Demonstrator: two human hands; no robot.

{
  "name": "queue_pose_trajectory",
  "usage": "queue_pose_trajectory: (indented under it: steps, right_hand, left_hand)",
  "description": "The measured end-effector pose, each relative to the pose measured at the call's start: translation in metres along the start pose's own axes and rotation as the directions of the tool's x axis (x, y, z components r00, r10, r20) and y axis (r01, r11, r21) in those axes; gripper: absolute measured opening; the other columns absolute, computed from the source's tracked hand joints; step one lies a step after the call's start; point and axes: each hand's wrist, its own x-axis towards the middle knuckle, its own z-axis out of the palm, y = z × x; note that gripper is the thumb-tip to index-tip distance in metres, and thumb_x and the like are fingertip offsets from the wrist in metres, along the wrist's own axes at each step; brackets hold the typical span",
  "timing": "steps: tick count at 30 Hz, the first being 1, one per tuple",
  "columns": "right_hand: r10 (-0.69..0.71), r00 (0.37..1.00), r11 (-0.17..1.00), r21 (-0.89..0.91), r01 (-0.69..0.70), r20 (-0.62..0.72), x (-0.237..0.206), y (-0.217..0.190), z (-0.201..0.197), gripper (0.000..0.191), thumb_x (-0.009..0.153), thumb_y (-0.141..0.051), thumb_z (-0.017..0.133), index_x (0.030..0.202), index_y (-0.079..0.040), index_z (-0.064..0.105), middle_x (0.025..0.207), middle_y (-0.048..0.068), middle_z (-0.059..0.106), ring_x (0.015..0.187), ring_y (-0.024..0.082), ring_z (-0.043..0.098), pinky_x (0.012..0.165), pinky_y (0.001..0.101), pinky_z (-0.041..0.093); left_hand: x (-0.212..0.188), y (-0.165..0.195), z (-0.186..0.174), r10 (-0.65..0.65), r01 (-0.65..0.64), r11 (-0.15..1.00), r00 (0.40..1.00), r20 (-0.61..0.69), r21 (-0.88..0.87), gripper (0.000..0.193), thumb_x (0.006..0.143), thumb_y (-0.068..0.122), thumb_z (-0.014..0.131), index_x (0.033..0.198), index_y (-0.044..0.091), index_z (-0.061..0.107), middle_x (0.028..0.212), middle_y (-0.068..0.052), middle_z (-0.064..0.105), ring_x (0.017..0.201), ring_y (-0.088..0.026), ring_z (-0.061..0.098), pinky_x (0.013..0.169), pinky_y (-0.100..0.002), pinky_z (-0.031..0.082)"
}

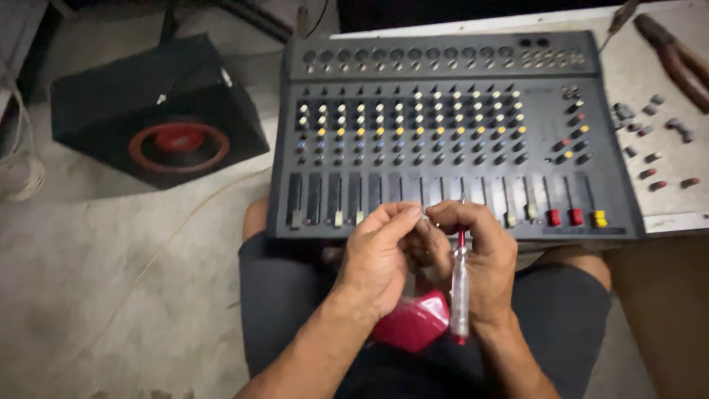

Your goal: The person sits at a workbench and repairs an audio mixing console, using a screwdriver-like tool to help remove and fit small knob caps onto the mixer's control shafts, working on one knob at a time and placing finished knobs back onto the mixer while spare knobs lie scattered on the bench.

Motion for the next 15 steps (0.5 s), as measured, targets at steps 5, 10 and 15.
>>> queue_pose_trajectory:
  steps: [5,10,15]
  right_hand:
    - [0.126,0.961,0.990,-0.038,-0.140,-0.245,0.003,0.029,-0.012,0.012,0.095,-0.001,0.071,0.106,0.001,0.066,0.095,0.006,0.070,0.085,0.010,0.064,0.081,0.0252,0.053]
    - [0.250,0.914,0.968,0.069,-0.241,-0.318,-0.003,0.071,-0.030,0.024,0.104,-0.014,0.054,0.113,-0.002,0.072,0.082,0.003,0.065,0.073,0.009,0.058,0.069,0.0213,0.046]
    - [0.310,0.863,0.951,0.130,-0.282,-0.399,-0.023,0.111,-0.025,0.019,0.098,-0.009,0.056,0.105,-0.001,0.072,0.080,0.001,0.064,0.072,0.010,0.056,0.067,0.0229,0.046]
  left_hand:
    - [0.027,0.024,0.000,0.055,-0.054,0.998,0.998,-0.032,0.026,0.016,0.095,0.009,0.066,0.109,0.003,0.064,0.092,-0.009,0.071,0.072,-0.011,0.060,0.068,-0.028,0.050]
    - [0.055,0.051,0.002,0.100,-0.099,0.993,0.995,-0.006,0.065,0.017,0.095,0.011,0.066,0.111,0.004,0.064,0.096,-0.011,0.070,0.075,-0.013,0.063,0.072,-0.031,0.053]
    - [0.070,0.056,0.001,0.058,-0.056,0.997,0.998,-0.034,0.050,0.016,0.093,0.009,0.064,0.108,0.004,0.063,0.098,-0.013,0.072,0.079,-0.018,0.067,0.076,-0.035,0.057]
